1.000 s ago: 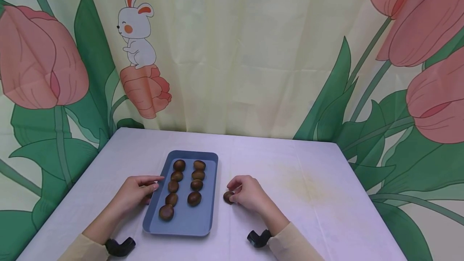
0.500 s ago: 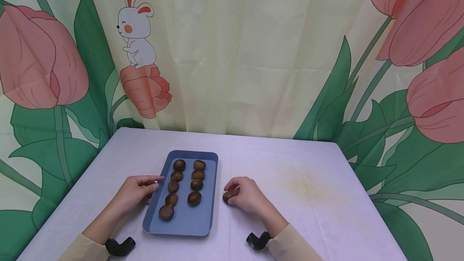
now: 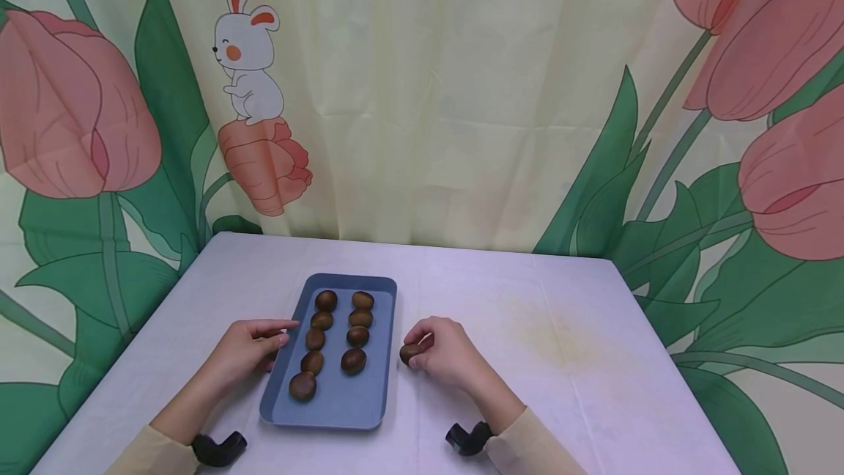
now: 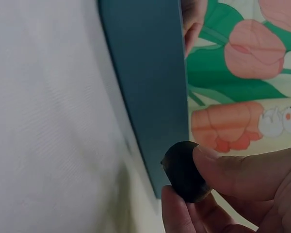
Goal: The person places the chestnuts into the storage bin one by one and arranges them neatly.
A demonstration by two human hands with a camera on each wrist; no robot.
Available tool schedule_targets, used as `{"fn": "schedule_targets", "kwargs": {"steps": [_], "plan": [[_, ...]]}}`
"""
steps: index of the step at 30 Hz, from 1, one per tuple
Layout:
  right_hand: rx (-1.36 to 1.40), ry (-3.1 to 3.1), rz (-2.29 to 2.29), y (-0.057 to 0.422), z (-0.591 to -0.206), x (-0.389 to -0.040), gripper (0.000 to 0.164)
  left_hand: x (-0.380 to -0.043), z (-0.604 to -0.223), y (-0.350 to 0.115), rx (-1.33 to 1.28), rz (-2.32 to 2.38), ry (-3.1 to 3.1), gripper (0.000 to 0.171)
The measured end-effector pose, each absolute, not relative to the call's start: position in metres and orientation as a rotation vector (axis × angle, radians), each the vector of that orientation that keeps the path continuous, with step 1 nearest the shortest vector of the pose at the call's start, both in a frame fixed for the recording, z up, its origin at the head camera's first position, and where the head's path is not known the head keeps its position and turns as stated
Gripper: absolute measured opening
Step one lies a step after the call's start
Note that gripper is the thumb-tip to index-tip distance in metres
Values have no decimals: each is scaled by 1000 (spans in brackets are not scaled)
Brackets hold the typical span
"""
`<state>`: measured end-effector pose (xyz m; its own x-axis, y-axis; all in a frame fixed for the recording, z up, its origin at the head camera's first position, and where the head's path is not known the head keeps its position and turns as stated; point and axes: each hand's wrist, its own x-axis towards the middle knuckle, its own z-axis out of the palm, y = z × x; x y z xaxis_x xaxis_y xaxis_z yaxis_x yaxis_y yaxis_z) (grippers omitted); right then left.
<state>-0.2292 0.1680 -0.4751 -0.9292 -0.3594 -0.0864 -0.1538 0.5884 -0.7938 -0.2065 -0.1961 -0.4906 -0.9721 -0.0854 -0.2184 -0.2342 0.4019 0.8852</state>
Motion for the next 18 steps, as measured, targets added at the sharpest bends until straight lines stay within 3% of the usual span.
{"fn": "schedule_targets", "kwargs": {"steps": [18], "plan": [[-558,2335,-1445,140,-458,-219,24,-208,-493,-196,-284,1597,2522,29]]}}
